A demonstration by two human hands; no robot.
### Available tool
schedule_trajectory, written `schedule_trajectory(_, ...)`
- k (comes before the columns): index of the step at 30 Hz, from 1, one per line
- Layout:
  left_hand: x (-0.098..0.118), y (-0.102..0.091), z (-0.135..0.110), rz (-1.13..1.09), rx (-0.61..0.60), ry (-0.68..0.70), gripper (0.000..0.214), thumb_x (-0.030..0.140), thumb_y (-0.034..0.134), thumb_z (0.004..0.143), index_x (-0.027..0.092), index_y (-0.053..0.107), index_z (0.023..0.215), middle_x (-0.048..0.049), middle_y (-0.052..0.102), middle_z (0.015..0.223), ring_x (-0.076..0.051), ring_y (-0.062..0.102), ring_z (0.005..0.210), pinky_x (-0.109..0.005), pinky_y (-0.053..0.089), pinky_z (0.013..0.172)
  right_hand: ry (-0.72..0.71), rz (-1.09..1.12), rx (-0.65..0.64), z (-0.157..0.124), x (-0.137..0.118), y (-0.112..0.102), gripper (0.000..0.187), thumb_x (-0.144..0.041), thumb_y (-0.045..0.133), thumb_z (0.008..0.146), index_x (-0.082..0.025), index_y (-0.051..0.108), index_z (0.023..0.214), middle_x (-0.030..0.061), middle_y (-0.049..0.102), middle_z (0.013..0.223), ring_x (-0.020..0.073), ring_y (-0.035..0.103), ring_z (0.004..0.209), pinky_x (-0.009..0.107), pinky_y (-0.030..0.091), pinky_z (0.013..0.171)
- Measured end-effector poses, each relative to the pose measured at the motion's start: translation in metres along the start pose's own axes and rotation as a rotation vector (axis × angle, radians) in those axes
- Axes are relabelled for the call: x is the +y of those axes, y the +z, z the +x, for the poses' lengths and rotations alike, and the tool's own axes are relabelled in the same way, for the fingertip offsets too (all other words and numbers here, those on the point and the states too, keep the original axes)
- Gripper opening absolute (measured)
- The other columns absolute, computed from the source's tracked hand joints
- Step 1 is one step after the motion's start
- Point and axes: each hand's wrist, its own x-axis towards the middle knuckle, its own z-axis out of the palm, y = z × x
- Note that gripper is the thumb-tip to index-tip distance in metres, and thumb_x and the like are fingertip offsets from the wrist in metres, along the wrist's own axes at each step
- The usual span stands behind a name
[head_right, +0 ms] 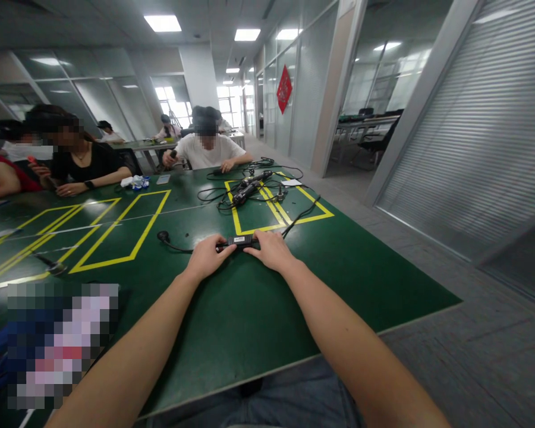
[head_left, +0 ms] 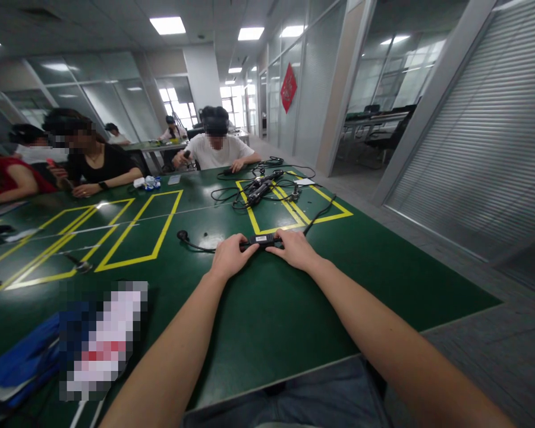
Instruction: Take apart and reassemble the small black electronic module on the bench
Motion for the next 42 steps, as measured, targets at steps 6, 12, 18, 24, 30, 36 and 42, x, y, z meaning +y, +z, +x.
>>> schedule_trajectory(6,0.001,-0.002,0.0,-0.005,0.019,-0.032,0.036,0.054,0.06,0.102,0.022,0.076,0.094,-0.0091,0.08,0.097,-0.026,0.073,0.092,-0.034,0.051,0.079,-0.002,-0.02,-0.016,0.001,-0.005,-0.004,0.024,-0.039,0.079,0.094,-0.022,0.067,0.104,0.0094,0.077,0.103,0.0284,0.071,0.099,0.038,0.047,0.089)
schedule_trajectory(12,-0.003,-0.002,0.004,-0.02,0.042,-0.111,0.04,0.048,0.052,0.105,0.023,0.075,0.083,-0.0077,0.08,0.085,-0.026,0.073,0.084,-0.033,0.048,0.072,0.017,0.014,-0.041,-0.001,-0.012,-0.011,0.017,-0.03,0.077,0.094,-0.023,0.065,0.102,0.008,0.078,0.1,0.0268,0.073,0.094,0.037,0.048,0.088)
schedule_trajectory(18,-0.004,0.0,0.004,-0.082,0.038,-0.064,0.03,0.045,0.06,0.101,0.023,0.076,0.088,-0.0071,0.083,0.093,-0.025,0.075,0.088,-0.033,0.052,0.077,0.045,0.08,0.002,-0.002,-0.007,-0.005,0.039,-0.034,0.08,0.089,-0.023,0.062,0.122,0.0079,0.078,0.101,0.0258,0.074,0.089,0.038,0.051,0.088)
schedule_trajectory(24,-0.005,0.001,0.003,-0.108,0.076,-0.011,0.02,0.039,0.066,0.098,0.023,0.075,0.09,-0.007,0.082,0.099,-0.026,0.075,0.094,-0.036,0.055,0.086,0.081,0.079,0.032,-0.002,-0.002,0.0,0.053,-0.034,0.078,0.09,-0.021,0.06,0.138,0.0113,0.079,0.106,0.0283,0.075,0.092,0.04,0.053,0.092)
schedule_trajectory(30,-0.004,0.0,0.001,-0.11,0.097,0.033,0.013,0.033,0.066,0.096,0.023,0.075,0.094,-0.0069,0.081,0.1,-0.026,0.075,0.095,-0.036,0.056,0.088,0.093,0.106,0.052,-0.001,-0.001,-0.001,0.045,-0.028,0.073,0.092,-0.02,0.066,0.136,0.0105,0.076,0.105,0.0274,0.073,0.099,0.039,0.054,0.094)
schedule_trajectory(36,0.001,-0.002,-0.001,-0.094,0.034,0.033,0.015,0.032,0.068,0.095,0.022,0.08,0.098,-0.0072,0.082,0.101,-0.026,0.076,0.097,-0.035,0.057,0.088,0.062,0.055,0.037,0.001,0.005,0.005,0.039,-0.03,0.074,0.093,-0.02,0.073,0.13,0.0119,0.07,0.114,0.0273,0.07,0.108,0.039,0.052,0.098)
schedule_trajectory(42,0.002,-0.003,-0.001,-0.04,-0.003,-0.019,0.039,0.034,0.067,0.097,0.02,0.076,0.132,-0.009,0.082,0.109,-0.027,0.077,0.1,-0.036,0.058,0.095,0.071,0.114,-0.015,0.002,0.006,0.002,0.04,-0.028,0.077,0.091,-0.022,0.075,0.13,0.0089,0.072,0.111,0.0245,0.07,0.105,0.037,0.052,0.096)
